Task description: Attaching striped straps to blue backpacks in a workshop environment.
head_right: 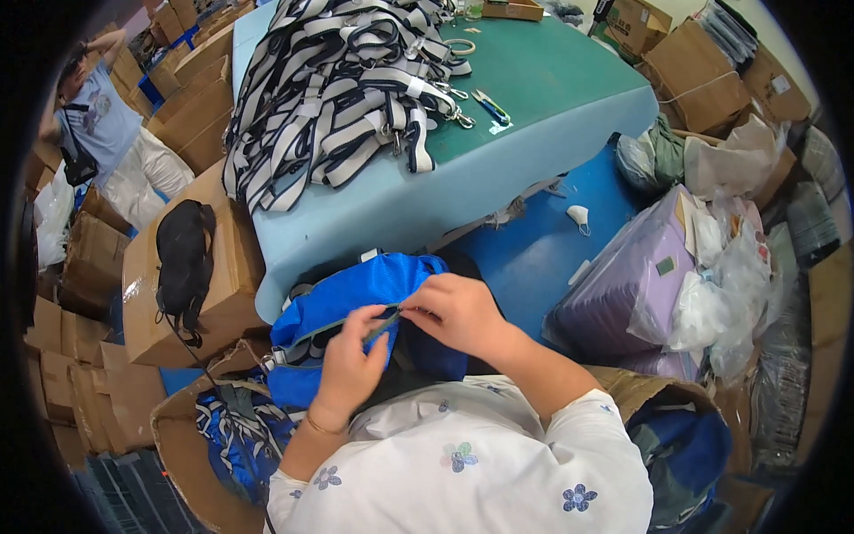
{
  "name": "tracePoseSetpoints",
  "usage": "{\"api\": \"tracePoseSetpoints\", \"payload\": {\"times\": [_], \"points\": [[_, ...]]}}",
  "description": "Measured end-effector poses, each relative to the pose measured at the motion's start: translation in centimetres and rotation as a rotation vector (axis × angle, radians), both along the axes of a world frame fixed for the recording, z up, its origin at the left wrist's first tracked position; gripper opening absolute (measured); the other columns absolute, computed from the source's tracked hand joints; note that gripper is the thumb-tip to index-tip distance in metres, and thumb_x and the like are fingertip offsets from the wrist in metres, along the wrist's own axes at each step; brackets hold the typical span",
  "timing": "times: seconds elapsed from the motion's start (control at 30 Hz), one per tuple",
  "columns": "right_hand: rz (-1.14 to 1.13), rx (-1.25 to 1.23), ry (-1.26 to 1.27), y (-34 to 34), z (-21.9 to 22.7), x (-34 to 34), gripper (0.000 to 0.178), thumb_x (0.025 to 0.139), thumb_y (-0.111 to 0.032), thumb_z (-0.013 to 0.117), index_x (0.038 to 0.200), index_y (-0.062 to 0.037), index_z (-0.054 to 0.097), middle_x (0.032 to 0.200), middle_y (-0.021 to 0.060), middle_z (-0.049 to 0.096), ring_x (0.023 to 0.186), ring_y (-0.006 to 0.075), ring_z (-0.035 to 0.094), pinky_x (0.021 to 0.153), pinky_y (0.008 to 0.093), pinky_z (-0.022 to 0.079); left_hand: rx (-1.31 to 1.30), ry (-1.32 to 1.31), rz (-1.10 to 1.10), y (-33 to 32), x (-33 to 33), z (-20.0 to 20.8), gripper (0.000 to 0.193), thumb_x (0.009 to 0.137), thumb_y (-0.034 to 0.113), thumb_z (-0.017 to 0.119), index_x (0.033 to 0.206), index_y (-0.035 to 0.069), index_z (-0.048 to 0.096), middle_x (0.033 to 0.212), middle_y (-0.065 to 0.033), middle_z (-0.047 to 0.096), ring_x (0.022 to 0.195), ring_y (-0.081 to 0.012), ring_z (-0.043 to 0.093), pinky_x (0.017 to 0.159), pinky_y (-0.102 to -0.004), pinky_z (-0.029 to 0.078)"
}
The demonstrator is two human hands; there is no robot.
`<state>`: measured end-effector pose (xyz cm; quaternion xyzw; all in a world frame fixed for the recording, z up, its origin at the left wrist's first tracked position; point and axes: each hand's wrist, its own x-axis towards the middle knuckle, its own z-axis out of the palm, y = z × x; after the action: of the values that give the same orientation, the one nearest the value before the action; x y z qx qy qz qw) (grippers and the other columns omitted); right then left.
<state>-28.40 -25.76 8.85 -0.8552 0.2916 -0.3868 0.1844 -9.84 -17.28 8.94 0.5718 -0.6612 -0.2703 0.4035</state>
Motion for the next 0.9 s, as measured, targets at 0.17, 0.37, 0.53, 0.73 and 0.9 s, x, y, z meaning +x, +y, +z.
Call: {"api": "tracePoseSetpoints", "payload": {"times": [0.17,0.37,0.53,0.73,0.9], "points": [[0.080,0.172,0.151,-1.5,1.9,-0.3,0.013,0.072,-0.011,0.078,0.079,-0.0084,0.066,0.071,0.0047,0.062,0.064,0.0201,0.061,0.057,0.0269,0.048,0.439,0.871,-0.136,-0.5,2.7,-1.3,0.045,0.087,-0.004,0.057,0.129,0.005,0.043,0.103,-0.0075,0.064,0.098,-0.0105,0.058,0.088,-0.0238,0.044],[0.316,0.851,-0.305,-2.2,0.5,0.7,0.013,0.086,-0.011,0.071,0.090,-0.0044,0.060,0.078,-0.0017,0.060,0.070,0.0035,0.053,0.061,0.0205,0.043,0.334,0.644,-0.182,-0.4,2.6,-1.9,0.046,0.086,-0.002,0.057,0.131,0.005,0.050,0.118,-0.0076,0.060,0.103,-0.0133,0.056,0.092,-0.0283,0.045],[0.343,0.122,-0.073,0.3,2.5,3.4,0.014,0.077,-0.012,0.073,0.084,-0.0100,0.061,0.077,0.0054,0.063,0.073,0.0245,0.062,0.063,0.0323,0.050,-0.085,0.024,-0.112,-0.6,0.9,0.0,0.053,0.075,0.001,0.066,0.126,0.005,0.053,0.104,-0.0146,0.059,0.087,-0.0306,0.058,0.076,-0.0350,0.049],[0.305,0.093,-0.189,0.1,2.3,3.4,0.051,0.073,-0.014,0.079,0.118,-0.0073,0.055,0.103,0.0073,0.063,0.092,0.0242,0.060,0.083,0.0358,0.044,0.002,0.292,0.041,-0.7,2.1,-1.5,0.023,0.094,0.011,0.055,0.113,0.003,0.064,0.096,-0.0102,0.065,0.086,-0.0193,0.060,0.072,-0.0318,0.048],[0.263,0.113,0.033,-1.3,-0.7,3.0,0.052,0.077,-0.026,0.078,0.122,-0.0120,0.056,0.090,0.0017,0.065,0.084,0.0210,0.061,0.083,0.0353,0.043,0.071,0.572,0.037,-0.8,2.6,-2.6,0.031,0.100,0.018,0.046,0.118,-0.002,0.062,0.109,-0.0110,0.067,0.096,-0.0151,0.062,0.085,-0.0285,0.048]]}}
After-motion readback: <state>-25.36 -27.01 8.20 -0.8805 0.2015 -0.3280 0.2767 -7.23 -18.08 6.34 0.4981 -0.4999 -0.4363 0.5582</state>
